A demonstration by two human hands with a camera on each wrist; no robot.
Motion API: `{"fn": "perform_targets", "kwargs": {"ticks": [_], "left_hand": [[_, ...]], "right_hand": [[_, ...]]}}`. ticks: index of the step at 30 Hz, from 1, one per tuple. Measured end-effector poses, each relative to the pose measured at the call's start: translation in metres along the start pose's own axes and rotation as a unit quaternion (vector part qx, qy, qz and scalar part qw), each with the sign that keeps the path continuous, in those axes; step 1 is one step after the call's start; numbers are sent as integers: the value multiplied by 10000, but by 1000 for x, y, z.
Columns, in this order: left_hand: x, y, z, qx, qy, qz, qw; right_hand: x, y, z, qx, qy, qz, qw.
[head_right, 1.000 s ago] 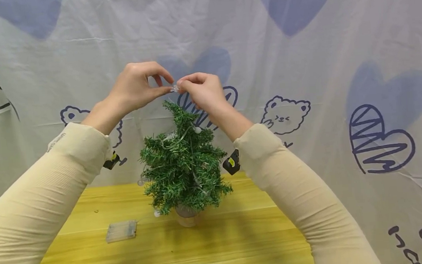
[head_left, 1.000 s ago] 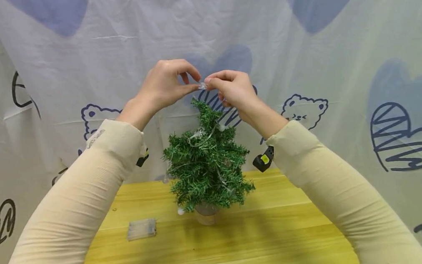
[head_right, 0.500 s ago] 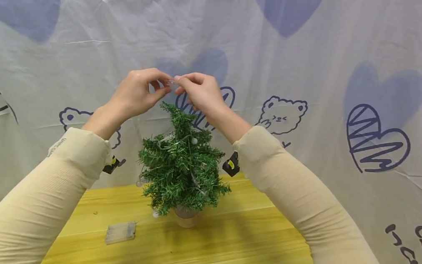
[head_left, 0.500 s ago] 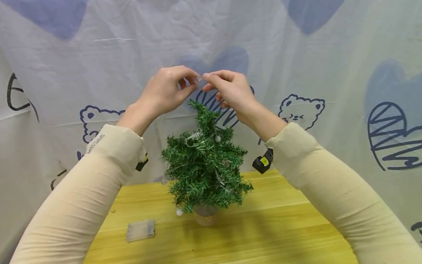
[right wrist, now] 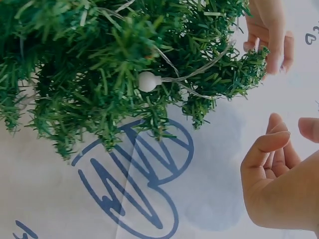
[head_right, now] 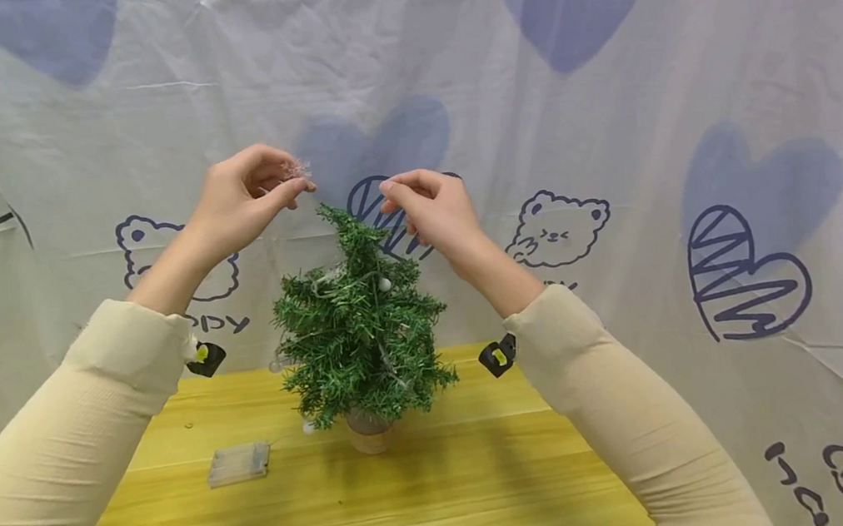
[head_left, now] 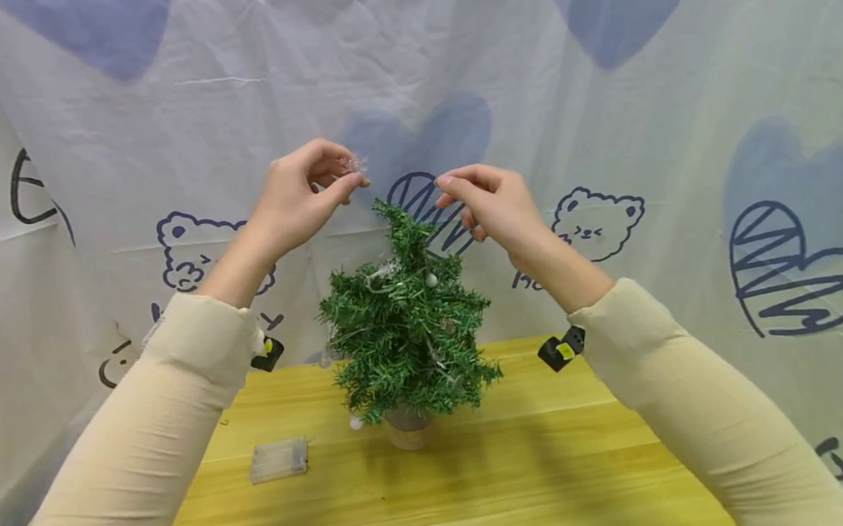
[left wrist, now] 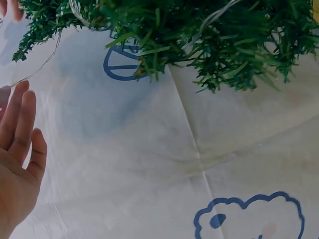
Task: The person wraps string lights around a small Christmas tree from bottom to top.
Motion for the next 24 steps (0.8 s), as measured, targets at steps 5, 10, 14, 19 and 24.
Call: {"fn": "perform_targets", "kwargs": {"ticks": [5,10,14,19,24], "left_hand": [[14,-2,-1,58,-76,224,9997],[25,0,5,183,-10,486,9986],[27,2,8,313,13,578,9978],[27,4,8,311,-199,429,9984],[27,4,5,288,-561,115,9979]], "right_hand": [[9,-5,8,21,-134,-60,9999],[14,-7,14,138,-190,-105,9997],[17,-7,18,143,-141,-99,9997],[20,-8,26,93,-47,-88,9999],[22,-7,37,98,108,-19,9999]]}}
Point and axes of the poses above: each hand's wrist, its own x-axis away from the middle knuckle, its own y-axis out of the palm, z = x × y, the point moved 4 cm from there along -x, towards the middle knuckle, and after that the axes turned 3 degrees about y, right-handed, at the moved point
